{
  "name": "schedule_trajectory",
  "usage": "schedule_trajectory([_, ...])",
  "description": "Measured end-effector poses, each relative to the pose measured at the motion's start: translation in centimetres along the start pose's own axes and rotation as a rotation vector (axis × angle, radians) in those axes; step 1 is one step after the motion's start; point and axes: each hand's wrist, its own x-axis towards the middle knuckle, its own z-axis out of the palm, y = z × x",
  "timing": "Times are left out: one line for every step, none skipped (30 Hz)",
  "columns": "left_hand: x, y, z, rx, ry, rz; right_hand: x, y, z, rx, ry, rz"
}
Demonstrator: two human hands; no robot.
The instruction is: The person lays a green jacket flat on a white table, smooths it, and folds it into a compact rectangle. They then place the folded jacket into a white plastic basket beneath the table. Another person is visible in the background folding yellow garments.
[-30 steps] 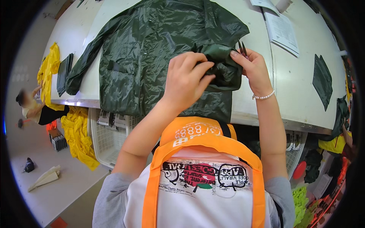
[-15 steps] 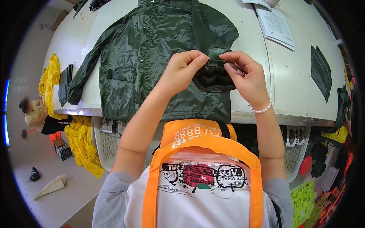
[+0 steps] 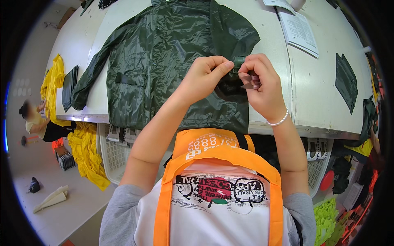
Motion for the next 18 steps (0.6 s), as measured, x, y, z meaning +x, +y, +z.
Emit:
schedule_trajectory([0.0, 0.1, 0.0, 0.004, -0.004, 0.012, 0.0, 0.2, -0.1, 0.044, -0.018, 0.022])
schedule_trajectory([0.0, 0.2, 0.1, 0.008, -0.008, 0.024, -0.1, 0.7, -0.3, 0.087, -0.036, 0.045])
schedule_trajectory([0.0, 0.3, 0.1, 0.012, -0.009, 0.035, -0.2, 1.0, -0.5, 0.132, -0.056, 0.067])
schedule_trajectory([0.0, 0.4, 0.2, 0.013, -0.011, 0.038, -0.4, 1.3, -0.6, 0.219, -0.061, 0.131])
schedule_trajectory([0.0, 0.5, 0.3, 0.015, -0.013, 0.042, -0.4, 1.2, -0.8, 0.326, -0.020, 0.256])
schedule_trajectory([0.1, 0.5, 0.3, 0.018, -0.012, 0.045, -0.3, 1.0, -1.1, 0.434, 0.020, 0.381])
schedule_trajectory([0.1, 0.4, 0.3, 0.003, -0.009, 0.060, -0.2, 0.9, -1.4, 0.542, 0.060, 0.505])
schedule_trajectory([0.2, 0.3, 0.3, -0.012, -0.006, 0.074, -0.2, 1.0, -1.7, 0.532, 0.107, 0.512])
schedule_trajectory([0.4, 0.1, 0.3, -0.027, -0.004, 0.090, -0.3, 0.7, -1.6, 0.456, 0.154, 0.445])
schedule_trajectory([0.5, -0.1, 0.3, -0.036, 0.008, 0.083, -0.7, -0.1, -1.3, 0.379, 0.200, 0.377])
schedule_trajectory([0.7, -0.3, 0.3, -0.044, 0.021, 0.076, -1.2, -0.7, -1.2, 0.302, 0.246, 0.309])
schedule_trajectory([0.7, -0.5, 0.3, -0.054, 0.034, 0.068, -2.0, -0.9, -1.6, 0.308, 0.224, 0.244])
schedule_trajectory([0.7, -0.4, 0.2, -0.073, 0.031, 0.054, -2.3, -1.1, -1.6, 0.188, 0.158, 0.233])
schedule_trajectory([0.7, -0.3, 0.0, -0.092, 0.027, 0.039, -2.6, -1.4, -1.6, 0.068, 0.091, 0.222])
schedule_trajectory([0.8, 0.0, 0.1, -0.112, 0.015, 0.027, -2.7, -1.5, -1.7, -0.057, 0.032, 0.214])
schedule_trajectory([0.9, 0.1, 0.2, -0.116, 0.009, 0.027, -2.6, -1.8, -1.7, -0.142, 0.045, 0.175])
schedule_trajectory([0.9, 0.3, 0.4, -0.120, 0.004, 0.028, -2.6, -1.6, -1.5, -0.159, 0.066, 0.155])
schedule_trajectory([0.8, 0.4, 0.5, -0.120, 0.002, 0.028, -2.5, -1.3, -1.2, -0.171, 0.088, 0.132])
